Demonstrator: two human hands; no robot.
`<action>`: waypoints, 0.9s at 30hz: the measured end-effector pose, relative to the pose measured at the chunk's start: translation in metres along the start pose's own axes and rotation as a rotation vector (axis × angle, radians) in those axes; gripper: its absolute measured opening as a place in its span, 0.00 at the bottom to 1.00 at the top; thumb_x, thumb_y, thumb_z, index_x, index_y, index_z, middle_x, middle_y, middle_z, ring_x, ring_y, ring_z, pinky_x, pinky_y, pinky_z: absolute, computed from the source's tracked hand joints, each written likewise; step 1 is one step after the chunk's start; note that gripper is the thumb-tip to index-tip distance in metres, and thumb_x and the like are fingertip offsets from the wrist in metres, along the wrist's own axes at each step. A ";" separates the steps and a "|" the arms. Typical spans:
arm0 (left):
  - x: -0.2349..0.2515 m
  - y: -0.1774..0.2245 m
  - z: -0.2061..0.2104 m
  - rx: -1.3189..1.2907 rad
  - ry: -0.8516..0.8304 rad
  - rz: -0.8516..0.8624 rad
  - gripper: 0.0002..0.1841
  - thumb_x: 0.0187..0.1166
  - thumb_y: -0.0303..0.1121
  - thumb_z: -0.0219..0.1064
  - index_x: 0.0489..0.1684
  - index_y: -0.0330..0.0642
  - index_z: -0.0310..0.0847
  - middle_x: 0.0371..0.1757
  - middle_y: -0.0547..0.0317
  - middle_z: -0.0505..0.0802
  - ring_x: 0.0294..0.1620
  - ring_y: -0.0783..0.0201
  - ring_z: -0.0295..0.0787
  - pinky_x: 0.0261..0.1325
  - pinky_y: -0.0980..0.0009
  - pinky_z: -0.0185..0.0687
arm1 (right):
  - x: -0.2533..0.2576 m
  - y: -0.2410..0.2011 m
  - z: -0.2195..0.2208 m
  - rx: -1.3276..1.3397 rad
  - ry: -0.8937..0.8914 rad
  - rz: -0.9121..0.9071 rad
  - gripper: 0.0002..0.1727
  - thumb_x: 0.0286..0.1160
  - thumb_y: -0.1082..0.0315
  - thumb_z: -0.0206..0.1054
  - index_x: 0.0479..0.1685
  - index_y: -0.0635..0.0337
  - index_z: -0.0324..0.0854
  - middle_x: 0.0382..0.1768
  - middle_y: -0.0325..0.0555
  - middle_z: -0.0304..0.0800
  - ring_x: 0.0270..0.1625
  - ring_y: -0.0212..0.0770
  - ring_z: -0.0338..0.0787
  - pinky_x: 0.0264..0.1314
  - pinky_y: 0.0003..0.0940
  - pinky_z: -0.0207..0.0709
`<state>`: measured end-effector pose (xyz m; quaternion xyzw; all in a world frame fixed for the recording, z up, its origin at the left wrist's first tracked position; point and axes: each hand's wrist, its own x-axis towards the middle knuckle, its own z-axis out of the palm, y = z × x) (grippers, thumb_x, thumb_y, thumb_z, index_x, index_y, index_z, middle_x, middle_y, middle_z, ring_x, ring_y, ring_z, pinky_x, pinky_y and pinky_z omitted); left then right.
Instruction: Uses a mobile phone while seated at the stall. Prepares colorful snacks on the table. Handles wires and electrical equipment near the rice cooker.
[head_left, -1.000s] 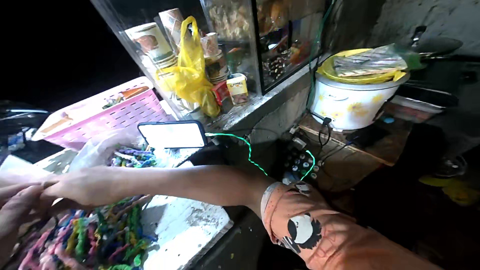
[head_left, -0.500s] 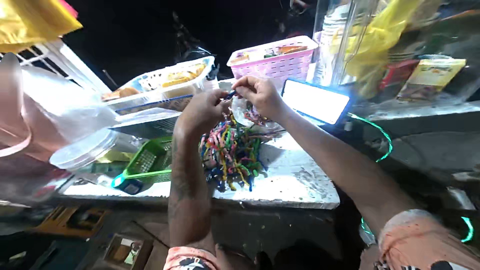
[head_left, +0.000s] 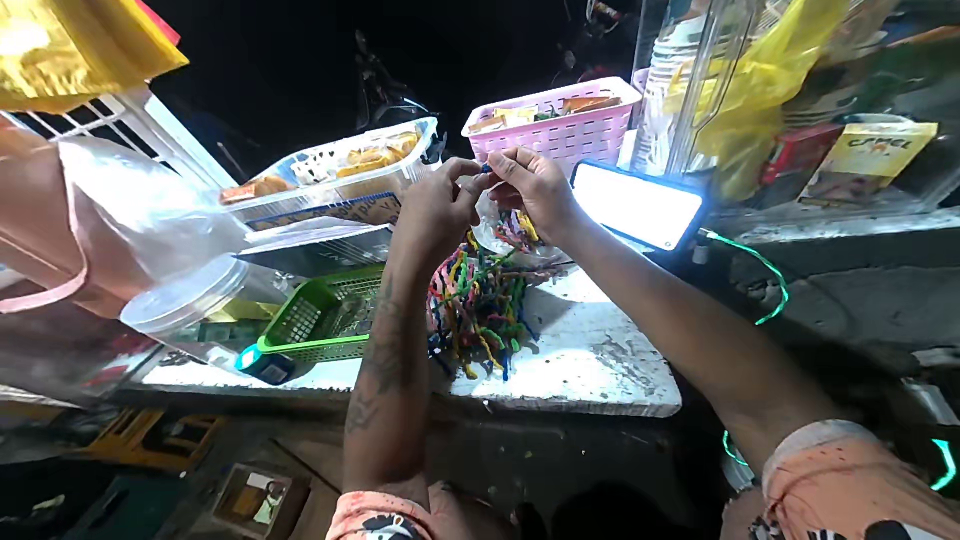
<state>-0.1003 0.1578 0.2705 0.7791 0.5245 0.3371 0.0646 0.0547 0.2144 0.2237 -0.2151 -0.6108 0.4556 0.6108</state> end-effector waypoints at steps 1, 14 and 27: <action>0.001 -0.001 0.001 0.006 0.011 -0.003 0.17 0.92 0.42 0.55 0.66 0.45 0.82 0.28 0.61 0.88 0.25 0.68 0.82 0.37 0.65 0.79 | 0.000 0.001 -0.001 0.010 0.000 -0.005 0.11 0.89 0.63 0.59 0.49 0.62 0.80 0.34 0.37 0.88 0.34 0.28 0.89 0.40 0.23 0.84; 0.004 -0.006 0.001 0.007 0.089 -0.135 0.21 0.92 0.34 0.52 0.82 0.45 0.64 0.45 0.49 0.90 0.32 0.60 0.88 0.39 0.61 0.87 | -0.013 -0.010 0.000 -0.960 -0.902 -0.018 0.16 0.70 0.65 0.79 0.56 0.54 0.92 0.65 0.53 0.83 0.69 0.52 0.80 0.73 0.53 0.72; -0.001 -0.001 -0.008 -0.018 0.100 -0.203 0.25 0.89 0.26 0.51 0.85 0.52 0.66 0.59 0.44 0.88 0.28 0.60 0.89 0.34 0.60 0.88 | -0.023 -0.004 0.006 -0.914 -0.842 -0.207 0.12 0.67 0.78 0.73 0.48 0.60 0.93 0.55 0.54 0.87 0.58 0.51 0.86 0.63 0.50 0.80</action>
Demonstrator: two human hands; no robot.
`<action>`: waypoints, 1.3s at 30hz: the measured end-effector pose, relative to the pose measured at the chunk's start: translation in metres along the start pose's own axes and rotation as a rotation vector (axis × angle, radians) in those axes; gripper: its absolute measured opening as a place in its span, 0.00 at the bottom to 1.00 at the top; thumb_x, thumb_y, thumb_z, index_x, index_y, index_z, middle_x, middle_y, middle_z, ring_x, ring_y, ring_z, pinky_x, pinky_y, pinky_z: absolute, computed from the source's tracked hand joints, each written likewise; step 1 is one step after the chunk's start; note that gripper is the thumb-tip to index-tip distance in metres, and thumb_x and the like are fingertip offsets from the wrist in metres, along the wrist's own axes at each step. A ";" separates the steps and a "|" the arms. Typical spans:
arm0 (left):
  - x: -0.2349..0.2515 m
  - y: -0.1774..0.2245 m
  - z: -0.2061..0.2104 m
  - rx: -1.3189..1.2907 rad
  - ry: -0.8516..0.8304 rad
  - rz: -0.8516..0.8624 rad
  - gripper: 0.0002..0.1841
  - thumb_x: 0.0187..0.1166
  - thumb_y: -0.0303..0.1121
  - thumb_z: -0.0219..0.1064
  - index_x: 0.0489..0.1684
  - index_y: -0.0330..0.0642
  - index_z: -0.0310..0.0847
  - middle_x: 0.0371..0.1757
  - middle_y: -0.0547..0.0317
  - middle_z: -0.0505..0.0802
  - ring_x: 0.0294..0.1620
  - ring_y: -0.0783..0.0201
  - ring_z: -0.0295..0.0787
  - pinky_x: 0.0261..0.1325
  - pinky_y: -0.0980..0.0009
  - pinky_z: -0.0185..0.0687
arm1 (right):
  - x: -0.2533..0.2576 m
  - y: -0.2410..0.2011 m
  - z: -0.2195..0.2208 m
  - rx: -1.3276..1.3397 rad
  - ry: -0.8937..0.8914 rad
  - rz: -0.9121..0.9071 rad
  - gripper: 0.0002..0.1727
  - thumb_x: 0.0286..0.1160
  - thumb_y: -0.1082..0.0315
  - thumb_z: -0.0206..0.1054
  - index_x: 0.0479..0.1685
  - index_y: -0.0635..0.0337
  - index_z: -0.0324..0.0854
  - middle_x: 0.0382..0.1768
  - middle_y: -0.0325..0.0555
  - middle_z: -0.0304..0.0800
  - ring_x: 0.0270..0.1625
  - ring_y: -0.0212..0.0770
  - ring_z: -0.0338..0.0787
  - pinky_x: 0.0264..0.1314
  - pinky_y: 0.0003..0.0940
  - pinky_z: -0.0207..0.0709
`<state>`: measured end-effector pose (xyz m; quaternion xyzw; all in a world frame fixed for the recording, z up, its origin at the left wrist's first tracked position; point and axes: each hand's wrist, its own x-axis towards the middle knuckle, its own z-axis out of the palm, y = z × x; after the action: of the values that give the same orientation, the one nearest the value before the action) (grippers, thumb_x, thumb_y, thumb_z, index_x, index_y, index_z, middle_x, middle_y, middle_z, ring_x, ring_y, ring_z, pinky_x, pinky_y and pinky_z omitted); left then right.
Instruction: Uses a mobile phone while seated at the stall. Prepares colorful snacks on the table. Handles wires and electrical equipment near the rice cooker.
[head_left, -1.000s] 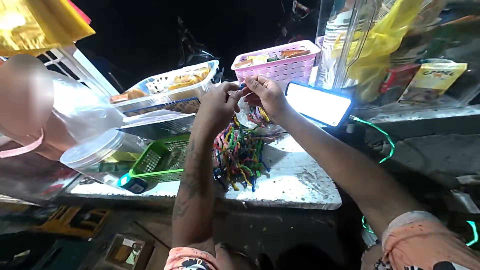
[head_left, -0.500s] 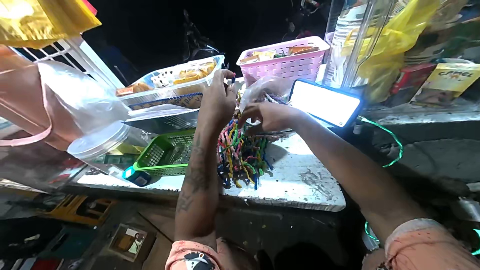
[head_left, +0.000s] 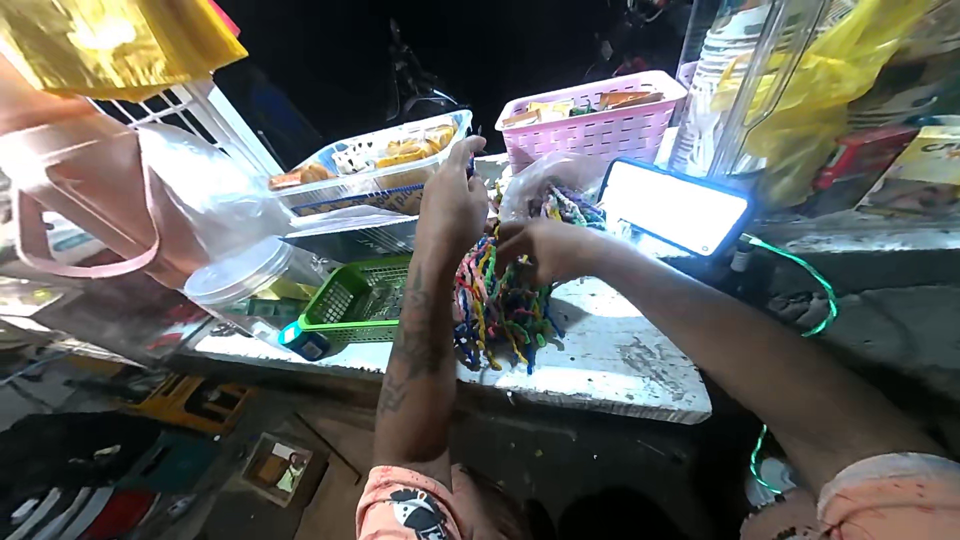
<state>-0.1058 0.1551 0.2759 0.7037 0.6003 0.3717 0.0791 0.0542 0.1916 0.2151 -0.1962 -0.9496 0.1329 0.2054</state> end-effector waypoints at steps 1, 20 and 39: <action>0.000 0.000 0.000 -0.003 -0.010 -0.006 0.24 0.89 0.27 0.51 0.84 0.51 0.67 0.61 0.45 0.87 0.27 0.61 0.89 0.34 0.60 0.90 | 0.003 -0.008 0.002 -0.028 -0.069 0.010 0.13 0.70 0.75 0.73 0.52 0.58 0.93 0.59 0.54 0.85 0.61 0.50 0.84 0.66 0.49 0.78; 0.008 -0.016 0.010 0.303 -0.447 -0.039 0.16 0.89 0.31 0.53 0.65 0.40 0.83 0.52 0.43 0.92 0.53 0.48 0.89 0.60 0.45 0.80 | -0.005 0.007 0.009 -0.097 -0.131 -0.061 0.11 0.69 0.77 0.74 0.48 0.58 0.93 0.57 0.53 0.91 0.58 0.53 0.90 0.63 0.55 0.81; -0.006 -0.004 0.001 0.084 -0.080 0.100 0.19 0.93 0.33 0.47 0.72 0.39 0.78 0.54 0.41 0.90 0.52 0.46 0.89 0.57 0.42 0.79 | -0.016 0.006 0.004 0.554 0.636 0.019 0.12 0.88 0.71 0.56 0.60 0.68 0.75 0.33 0.46 0.86 0.31 0.29 0.85 0.38 0.26 0.81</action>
<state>-0.1085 0.1514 0.2702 0.7500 0.5757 0.3210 0.0547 0.0677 0.1895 0.2044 -0.1736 -0.7655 0.3177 0.5319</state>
